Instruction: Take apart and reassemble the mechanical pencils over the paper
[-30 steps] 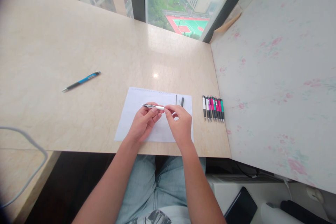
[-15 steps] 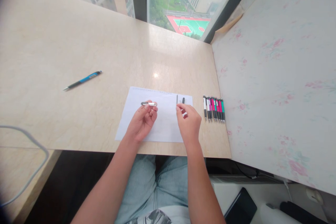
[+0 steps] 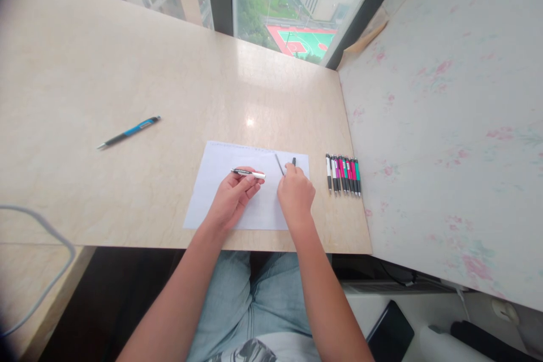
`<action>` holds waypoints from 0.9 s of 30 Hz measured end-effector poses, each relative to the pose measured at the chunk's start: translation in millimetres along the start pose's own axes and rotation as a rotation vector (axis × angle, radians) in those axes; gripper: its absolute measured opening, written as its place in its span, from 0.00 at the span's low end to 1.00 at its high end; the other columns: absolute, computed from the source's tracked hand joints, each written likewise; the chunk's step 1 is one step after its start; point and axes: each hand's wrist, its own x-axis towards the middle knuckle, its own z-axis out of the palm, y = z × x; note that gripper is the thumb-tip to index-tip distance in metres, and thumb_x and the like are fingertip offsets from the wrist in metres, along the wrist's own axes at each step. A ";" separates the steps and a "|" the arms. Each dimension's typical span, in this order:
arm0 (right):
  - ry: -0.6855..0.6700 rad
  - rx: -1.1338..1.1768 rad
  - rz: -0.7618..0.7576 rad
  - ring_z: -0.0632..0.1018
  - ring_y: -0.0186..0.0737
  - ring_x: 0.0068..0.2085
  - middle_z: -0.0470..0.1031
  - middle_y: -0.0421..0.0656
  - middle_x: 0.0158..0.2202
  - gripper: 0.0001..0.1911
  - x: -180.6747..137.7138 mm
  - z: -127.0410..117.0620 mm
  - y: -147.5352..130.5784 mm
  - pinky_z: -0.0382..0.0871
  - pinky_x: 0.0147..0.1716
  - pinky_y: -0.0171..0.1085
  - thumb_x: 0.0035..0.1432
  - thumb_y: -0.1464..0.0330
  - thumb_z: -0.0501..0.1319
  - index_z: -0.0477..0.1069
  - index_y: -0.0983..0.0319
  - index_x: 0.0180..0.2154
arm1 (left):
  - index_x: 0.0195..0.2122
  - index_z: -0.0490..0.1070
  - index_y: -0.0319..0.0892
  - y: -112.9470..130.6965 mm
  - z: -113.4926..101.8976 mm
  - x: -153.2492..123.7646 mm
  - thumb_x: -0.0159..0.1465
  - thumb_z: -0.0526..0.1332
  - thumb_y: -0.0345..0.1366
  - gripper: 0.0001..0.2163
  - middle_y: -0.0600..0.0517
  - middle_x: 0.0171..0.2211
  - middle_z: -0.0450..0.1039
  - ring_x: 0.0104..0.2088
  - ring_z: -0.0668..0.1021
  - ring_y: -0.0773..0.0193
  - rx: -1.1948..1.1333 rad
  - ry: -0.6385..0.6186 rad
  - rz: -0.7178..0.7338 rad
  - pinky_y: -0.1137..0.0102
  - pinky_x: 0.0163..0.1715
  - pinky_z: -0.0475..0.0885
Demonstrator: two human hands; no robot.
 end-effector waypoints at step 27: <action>0.144 0.397 -0.475 0.78 0.41 0.36 0.80 0.45 0.35 0.11 -28.7 -47.3 53.2 0.72 0.37 0.40 0.67 0.68 0.58 0.80 0.59 0.40 | 0.39 0.74 0.39 3.3 -2.8 0.9 0.56 0.72 0.33 0.11 0.50 0.37 0.78 0.37 0.80 0.69 -0.112 0.007 -0.001 0.75 0.40 0.73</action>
